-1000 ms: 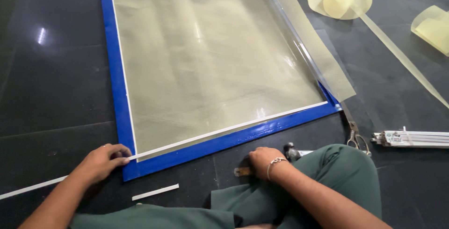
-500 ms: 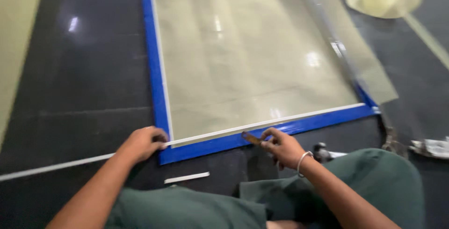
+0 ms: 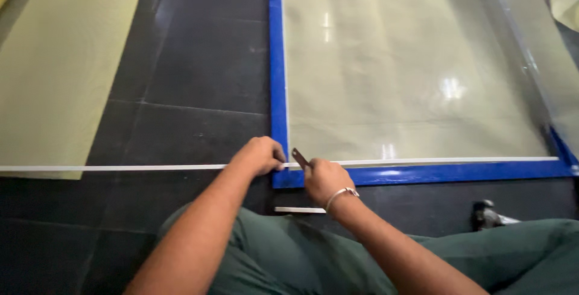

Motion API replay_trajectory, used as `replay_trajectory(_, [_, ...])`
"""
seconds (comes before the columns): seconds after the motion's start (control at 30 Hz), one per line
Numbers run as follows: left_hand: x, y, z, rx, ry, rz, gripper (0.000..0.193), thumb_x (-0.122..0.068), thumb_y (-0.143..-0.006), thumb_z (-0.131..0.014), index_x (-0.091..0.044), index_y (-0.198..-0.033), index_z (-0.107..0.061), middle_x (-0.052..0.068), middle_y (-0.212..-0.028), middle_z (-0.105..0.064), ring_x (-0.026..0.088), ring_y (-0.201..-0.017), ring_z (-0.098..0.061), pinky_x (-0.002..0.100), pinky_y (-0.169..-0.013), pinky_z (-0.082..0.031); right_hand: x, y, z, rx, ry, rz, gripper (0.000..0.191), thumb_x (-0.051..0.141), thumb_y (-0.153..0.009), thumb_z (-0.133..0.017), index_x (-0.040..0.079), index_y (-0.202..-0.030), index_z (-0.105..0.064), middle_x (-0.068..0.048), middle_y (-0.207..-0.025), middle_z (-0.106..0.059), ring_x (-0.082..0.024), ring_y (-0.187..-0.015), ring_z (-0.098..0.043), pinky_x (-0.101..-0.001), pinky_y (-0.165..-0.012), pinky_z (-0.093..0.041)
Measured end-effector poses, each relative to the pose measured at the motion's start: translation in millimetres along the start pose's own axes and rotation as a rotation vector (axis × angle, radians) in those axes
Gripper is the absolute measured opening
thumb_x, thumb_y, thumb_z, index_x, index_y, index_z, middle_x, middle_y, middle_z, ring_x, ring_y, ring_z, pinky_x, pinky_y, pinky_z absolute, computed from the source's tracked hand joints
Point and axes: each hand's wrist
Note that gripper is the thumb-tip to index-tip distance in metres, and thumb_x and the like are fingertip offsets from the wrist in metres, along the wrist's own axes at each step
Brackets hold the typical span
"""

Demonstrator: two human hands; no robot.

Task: The person assembles a window screen by taping mesh to a blue frame, cutting excess mesh with shears, and inserting white plastic splines into the frame grooves. The person works on multiple sides of the frame, trimming mesh and seating the spline to secure the mesh.

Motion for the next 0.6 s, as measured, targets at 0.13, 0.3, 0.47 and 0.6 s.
replay_trajectory(0.13, [-3, 9, 11, 0.008, -0.023, 0.033, 0.028, -0.019, -0.07, -0.09, -0.021, -0.097, -0.083, 0.008, -0.098, -0.079, 0.026, -0.096, -0.076, 0.038, -0.088, -0.059, 18, 11, -30, -0.034, 0.006, -0.021, 0.031, 0.028, -0.095, -0.05, 0.007, -0.107, -0.07, -0.025, -0.095, -0.072, -0.047, -0.093, -0.068, -0.0567, -0.089, -0.052])
replay_trajectory(0.3, [-14, 17, 25, 0.058, -0.03, 0.159, 0.029, -0.015, -0.07, -0.089, -0.024, -0.097, -0.083, 0.008, -0.105, -0.078, 0.028, -0.1, -0.074, 0.04, -0.089, -0.059, 23, 18, -55, -0.093, 0.024, 0.003, 0.028, 0.025, -0.096, -0.05, 0.004, -0.108, -0.065, -0.026, -0.091, -0.072, -0.048, -0.089, -0.068, -0.0578, -0.085, -0.053])
replay_trajectory(0.47, [-17, 20, 29, 0.073, -0.052, 0.158, 0.026, -0.014, -0.072, -0.087, -0.024, -0.096, -0.084, 0.007, -0.105, -0.078, 0.027, -0.102, -0.074, 0.04, -0.09, -0.059, 24, 22, -59, -0.113, 0.025, -0.022, 0.027, 0.024, -0.095, -0.051, 0.004, -0.108, -0.064, -0.028, -0.087, -0.071, -0.049, -0.086, -0.068, -0.0587, -0.082, -0.053])
replay_trajectory(0.6, [-18, 21, 29, 0.057, -0.049, 0.154, 0.026, -0.014, -0.072, -0.086, -0.024, -0.096, -0.083, 0.007, -0.105, -0.078, 0.027, -0.102, -0.075, 0.039, -0.091, -0.059, 27, 28, -62, -0.101, 0.054, -0.034, 0.026, 0.024, -0.096, -0.051, 0.003, -0.101, -0.064, -0.029, -0.085, -0.071, -0.049, -0.084, -0.069, -0.0583, -0.081, -0.054])
Point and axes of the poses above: each hand's wrist, its own y-axis away from the middle knuckle, its own z-axis out of the back of the hand, x = y × z
